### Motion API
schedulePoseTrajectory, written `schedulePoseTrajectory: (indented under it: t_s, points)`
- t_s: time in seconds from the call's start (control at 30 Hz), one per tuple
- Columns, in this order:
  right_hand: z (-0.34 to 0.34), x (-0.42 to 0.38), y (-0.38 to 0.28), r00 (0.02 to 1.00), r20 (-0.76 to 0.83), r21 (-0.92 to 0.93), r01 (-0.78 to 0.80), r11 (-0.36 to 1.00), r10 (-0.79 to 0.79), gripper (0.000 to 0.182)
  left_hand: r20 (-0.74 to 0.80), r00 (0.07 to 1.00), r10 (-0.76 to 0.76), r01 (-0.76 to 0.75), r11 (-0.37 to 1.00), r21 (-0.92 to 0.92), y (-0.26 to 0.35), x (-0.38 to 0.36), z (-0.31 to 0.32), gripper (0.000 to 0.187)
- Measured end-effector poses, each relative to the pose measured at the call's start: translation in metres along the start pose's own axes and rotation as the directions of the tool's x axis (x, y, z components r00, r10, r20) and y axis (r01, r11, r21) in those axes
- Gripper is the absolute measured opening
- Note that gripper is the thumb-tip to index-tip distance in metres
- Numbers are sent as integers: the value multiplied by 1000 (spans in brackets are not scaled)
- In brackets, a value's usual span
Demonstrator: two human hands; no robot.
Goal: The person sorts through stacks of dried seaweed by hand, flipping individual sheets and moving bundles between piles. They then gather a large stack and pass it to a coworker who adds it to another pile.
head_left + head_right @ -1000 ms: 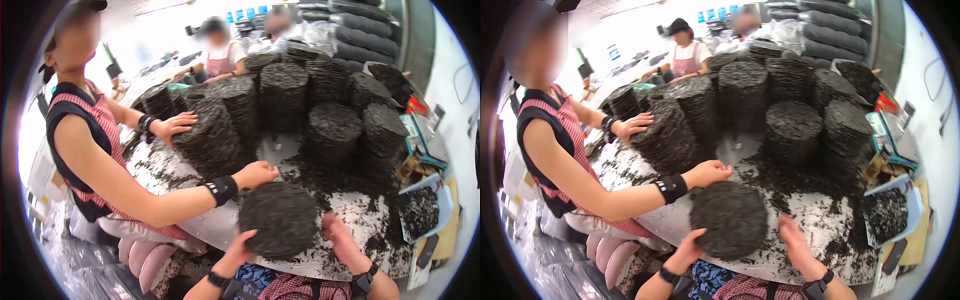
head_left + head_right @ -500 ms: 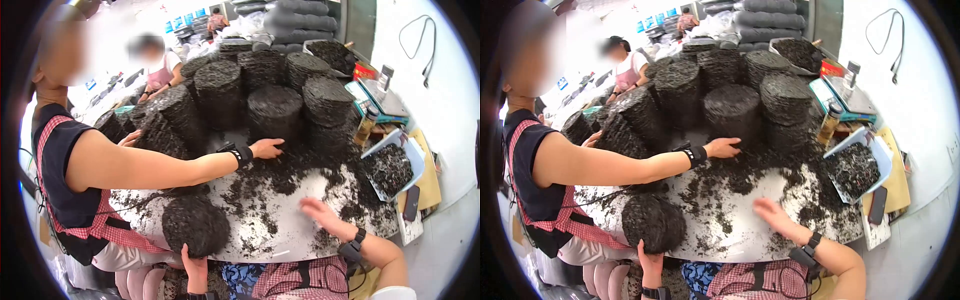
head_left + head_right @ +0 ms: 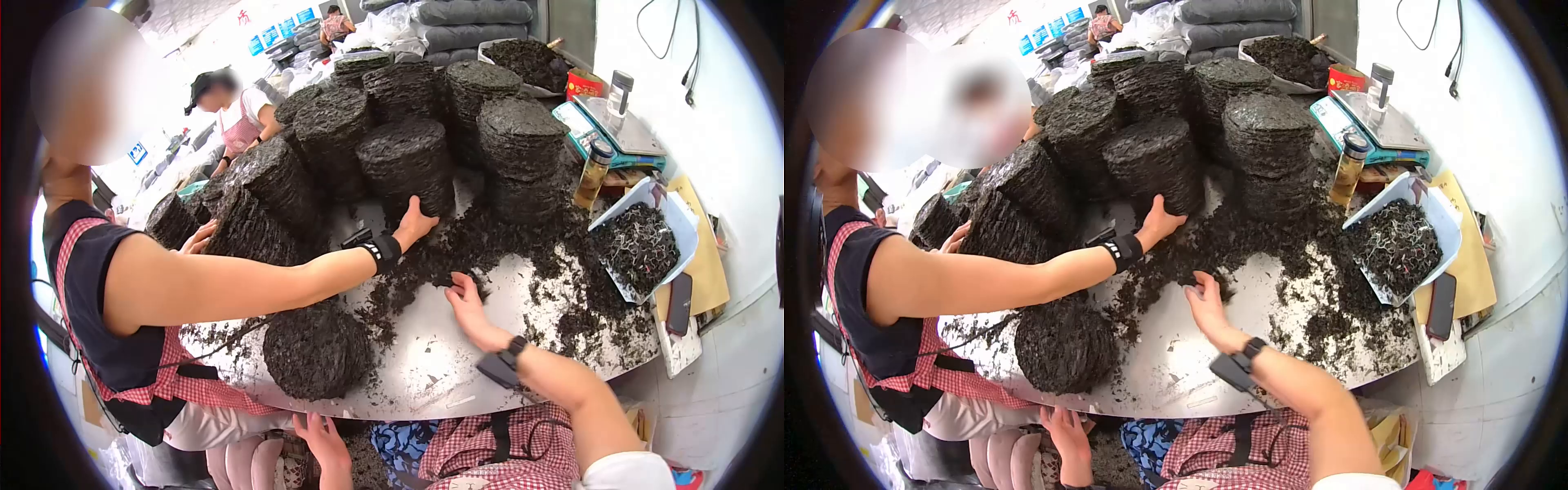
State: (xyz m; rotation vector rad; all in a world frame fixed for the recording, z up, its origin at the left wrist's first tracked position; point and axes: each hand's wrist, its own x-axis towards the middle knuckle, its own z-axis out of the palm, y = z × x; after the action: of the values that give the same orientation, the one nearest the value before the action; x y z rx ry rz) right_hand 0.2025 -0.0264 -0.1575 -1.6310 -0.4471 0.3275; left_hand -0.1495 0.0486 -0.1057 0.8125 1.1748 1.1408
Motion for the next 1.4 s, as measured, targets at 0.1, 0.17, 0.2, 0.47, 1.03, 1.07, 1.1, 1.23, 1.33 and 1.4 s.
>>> schedulePoseTrajectory:
  t_s: [0.1,0.17,0.2,0.47,1.03,1.07,1.1,1.23,1.33,1.4]
  points:
    - [-68,-41,-57,643,731,0,-337,941,230,56,95,993,-76,73,997,34,-5,-11,3,50]
    - [-105,-65,-45,231,893,-349,-186,918,386,58,215,972,-96,70,990,126,-3,-20,17,36]
    - [-125,-76,-42,76,902,-404,-203,892,426,56,247,965,-91,47,983,179,-2,-26,27,27]
    - [-219,3,-48,989,100,-483,147,863,-112,46,731,674,-112,-131,955,267,-15,-45,116,29]
    - [-240,213,-138,725,186,-738,549,393,-663,65,781,550,-295,-136,891,433,-58,-12,476,69]
    - [-240,206,-137,712,186,-725,565,395,-677,65,784,502,-365,-32,898,439,-65,-4,495,90]
    - [-241,200,-136,698,184,-713,579,395,-692,65,781,492,-385,31,904,426,-75,6,513,92]
    - [-248,183,-126,690,146,-678,592,437,-709,66,819,537,-202,-28,966,257,-86,3,555,79]
    - [-257,181,-113,613,119,-638,650,413,-781,70,725,650,227,-384,922,55,-96,-20,561,58]
    - [-251,179,-111,590,126,-591,690,417,-798,71,756,634,162,-222,975,-23,-68,-34,551,63]
